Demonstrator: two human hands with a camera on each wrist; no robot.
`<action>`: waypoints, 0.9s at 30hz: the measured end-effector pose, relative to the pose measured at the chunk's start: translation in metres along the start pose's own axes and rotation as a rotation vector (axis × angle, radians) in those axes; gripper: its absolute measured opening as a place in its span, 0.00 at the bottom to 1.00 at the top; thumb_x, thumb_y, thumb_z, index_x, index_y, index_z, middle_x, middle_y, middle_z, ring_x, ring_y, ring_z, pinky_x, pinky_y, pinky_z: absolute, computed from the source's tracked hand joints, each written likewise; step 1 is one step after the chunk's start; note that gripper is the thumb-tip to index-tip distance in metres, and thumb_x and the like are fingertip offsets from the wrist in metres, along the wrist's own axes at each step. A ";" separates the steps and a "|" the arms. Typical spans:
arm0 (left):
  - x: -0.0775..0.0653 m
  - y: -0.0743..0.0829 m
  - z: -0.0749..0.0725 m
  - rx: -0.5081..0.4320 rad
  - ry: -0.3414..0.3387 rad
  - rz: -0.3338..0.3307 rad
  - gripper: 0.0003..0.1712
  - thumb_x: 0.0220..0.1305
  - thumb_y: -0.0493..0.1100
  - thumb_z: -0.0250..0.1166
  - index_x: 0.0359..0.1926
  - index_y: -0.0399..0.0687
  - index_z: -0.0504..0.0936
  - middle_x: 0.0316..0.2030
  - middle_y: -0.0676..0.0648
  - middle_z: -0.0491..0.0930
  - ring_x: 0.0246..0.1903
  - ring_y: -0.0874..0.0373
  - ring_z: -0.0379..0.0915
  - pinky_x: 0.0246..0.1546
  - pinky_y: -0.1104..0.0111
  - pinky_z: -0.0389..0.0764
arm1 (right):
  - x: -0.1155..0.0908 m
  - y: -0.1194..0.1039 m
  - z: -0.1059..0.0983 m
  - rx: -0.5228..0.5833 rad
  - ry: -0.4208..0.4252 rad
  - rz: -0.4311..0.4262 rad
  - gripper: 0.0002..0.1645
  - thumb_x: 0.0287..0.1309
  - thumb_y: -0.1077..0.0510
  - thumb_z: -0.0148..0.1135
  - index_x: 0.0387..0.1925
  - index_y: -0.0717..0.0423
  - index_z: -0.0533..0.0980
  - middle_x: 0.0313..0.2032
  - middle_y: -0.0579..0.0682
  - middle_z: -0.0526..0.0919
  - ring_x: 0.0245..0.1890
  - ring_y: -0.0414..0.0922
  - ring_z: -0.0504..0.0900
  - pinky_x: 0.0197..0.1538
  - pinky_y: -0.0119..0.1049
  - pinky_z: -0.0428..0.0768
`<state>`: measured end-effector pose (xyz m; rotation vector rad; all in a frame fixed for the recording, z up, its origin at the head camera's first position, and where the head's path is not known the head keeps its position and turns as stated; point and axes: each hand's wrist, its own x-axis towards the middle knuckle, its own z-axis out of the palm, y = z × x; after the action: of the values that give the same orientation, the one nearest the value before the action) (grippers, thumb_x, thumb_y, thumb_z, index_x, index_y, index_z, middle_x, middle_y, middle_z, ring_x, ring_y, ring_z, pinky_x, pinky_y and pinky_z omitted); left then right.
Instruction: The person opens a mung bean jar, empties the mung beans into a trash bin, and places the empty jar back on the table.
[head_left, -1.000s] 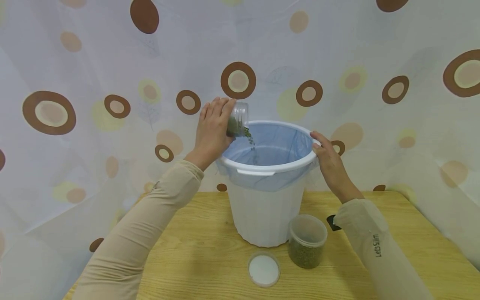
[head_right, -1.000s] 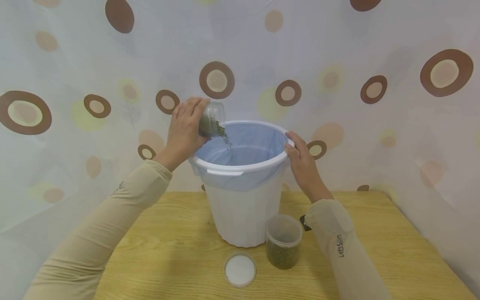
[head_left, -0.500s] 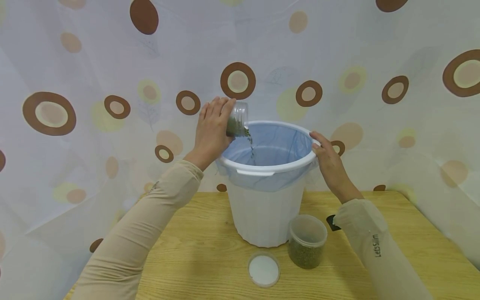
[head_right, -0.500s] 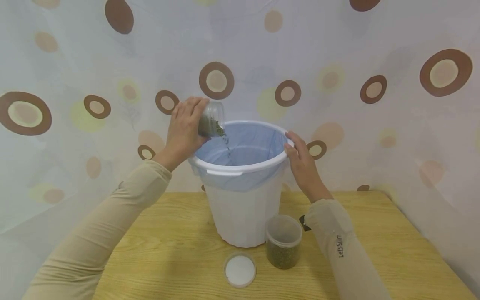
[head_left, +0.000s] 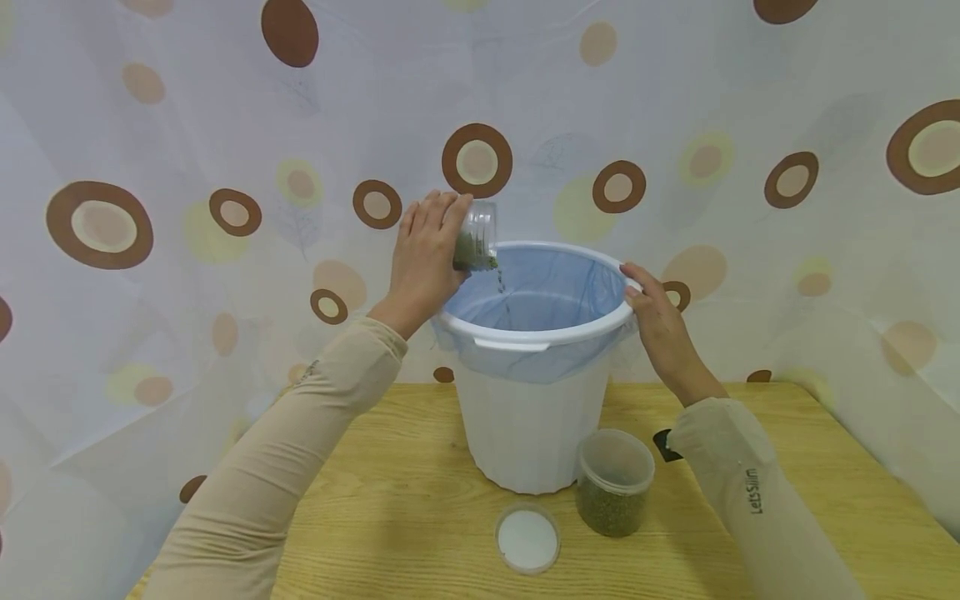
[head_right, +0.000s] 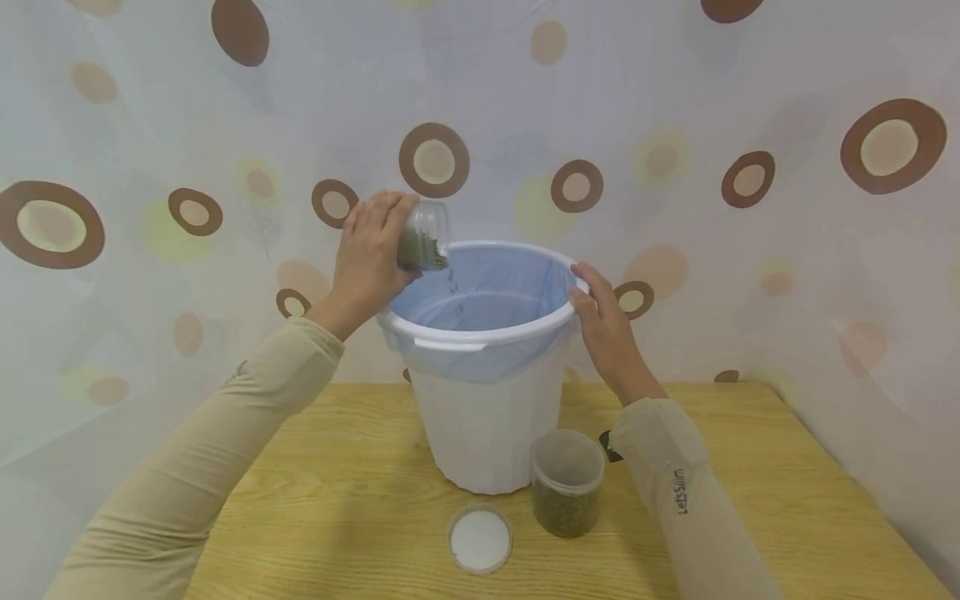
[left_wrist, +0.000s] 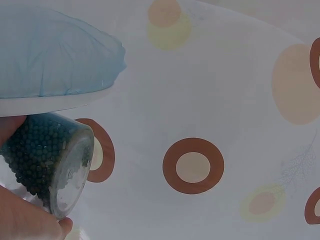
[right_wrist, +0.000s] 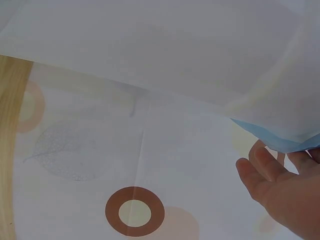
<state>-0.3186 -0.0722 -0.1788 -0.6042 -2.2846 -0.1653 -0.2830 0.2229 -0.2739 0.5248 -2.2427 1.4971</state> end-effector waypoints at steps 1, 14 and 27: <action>0.000 0.000 0.000 0.001 0.001 0.001 0.52 0.45 0.41 0.78 0.70 0.46 0.60 0.67 0.43 0.62 0.71 0.48 0.48 0.71 0.60 0.41 | 0.000 0.000 0.000 0.002 0.002 0.000 0.34 0.72 0.44 0.36 0.74 0.49 0.52 0.73 0.55 0.52 0.68 0.58 0.55 0.67 0.62 0.51; 0.001 0.001 0.001 0.009 -0.017 -0.003 0.52 0.46 0.41 0.78 0.70 0.47 0.59 0.67 0.43 0.60 0.71 0.48 0.47 0.71 0.60 0.41 | 0.001 0.002 0.000 -0.009 0.000 -0.007 0.33 0.72 0.43 0.36 0.74 0.50 0.52 0.73 0.55 0.52 0.68 0.58 0.55 0.67 0.62 0.51; 0.000 0.000 0.002 0.021 -0.018 0.011 0.52 0.45 0.41 0.78 0.70 0.47 0.60 0.67 0.43 0.61 0.71 0.47 0.47 0.71 0.59 0.41 | 0.002 0.005 0.000 -0.004 0.000 -0.021 0.33 0.72 0.44 0.36 0.74 0.50 0.52 0.73 0.55 0.51 0.69 0.58 0.54 0.67 0.63 0.51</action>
<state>-0.3197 -0.0717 -0.1803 -0.6103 -2.2971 -0.1309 -0.2869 0.2247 -0.2764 0.5455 -2.2329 1.4817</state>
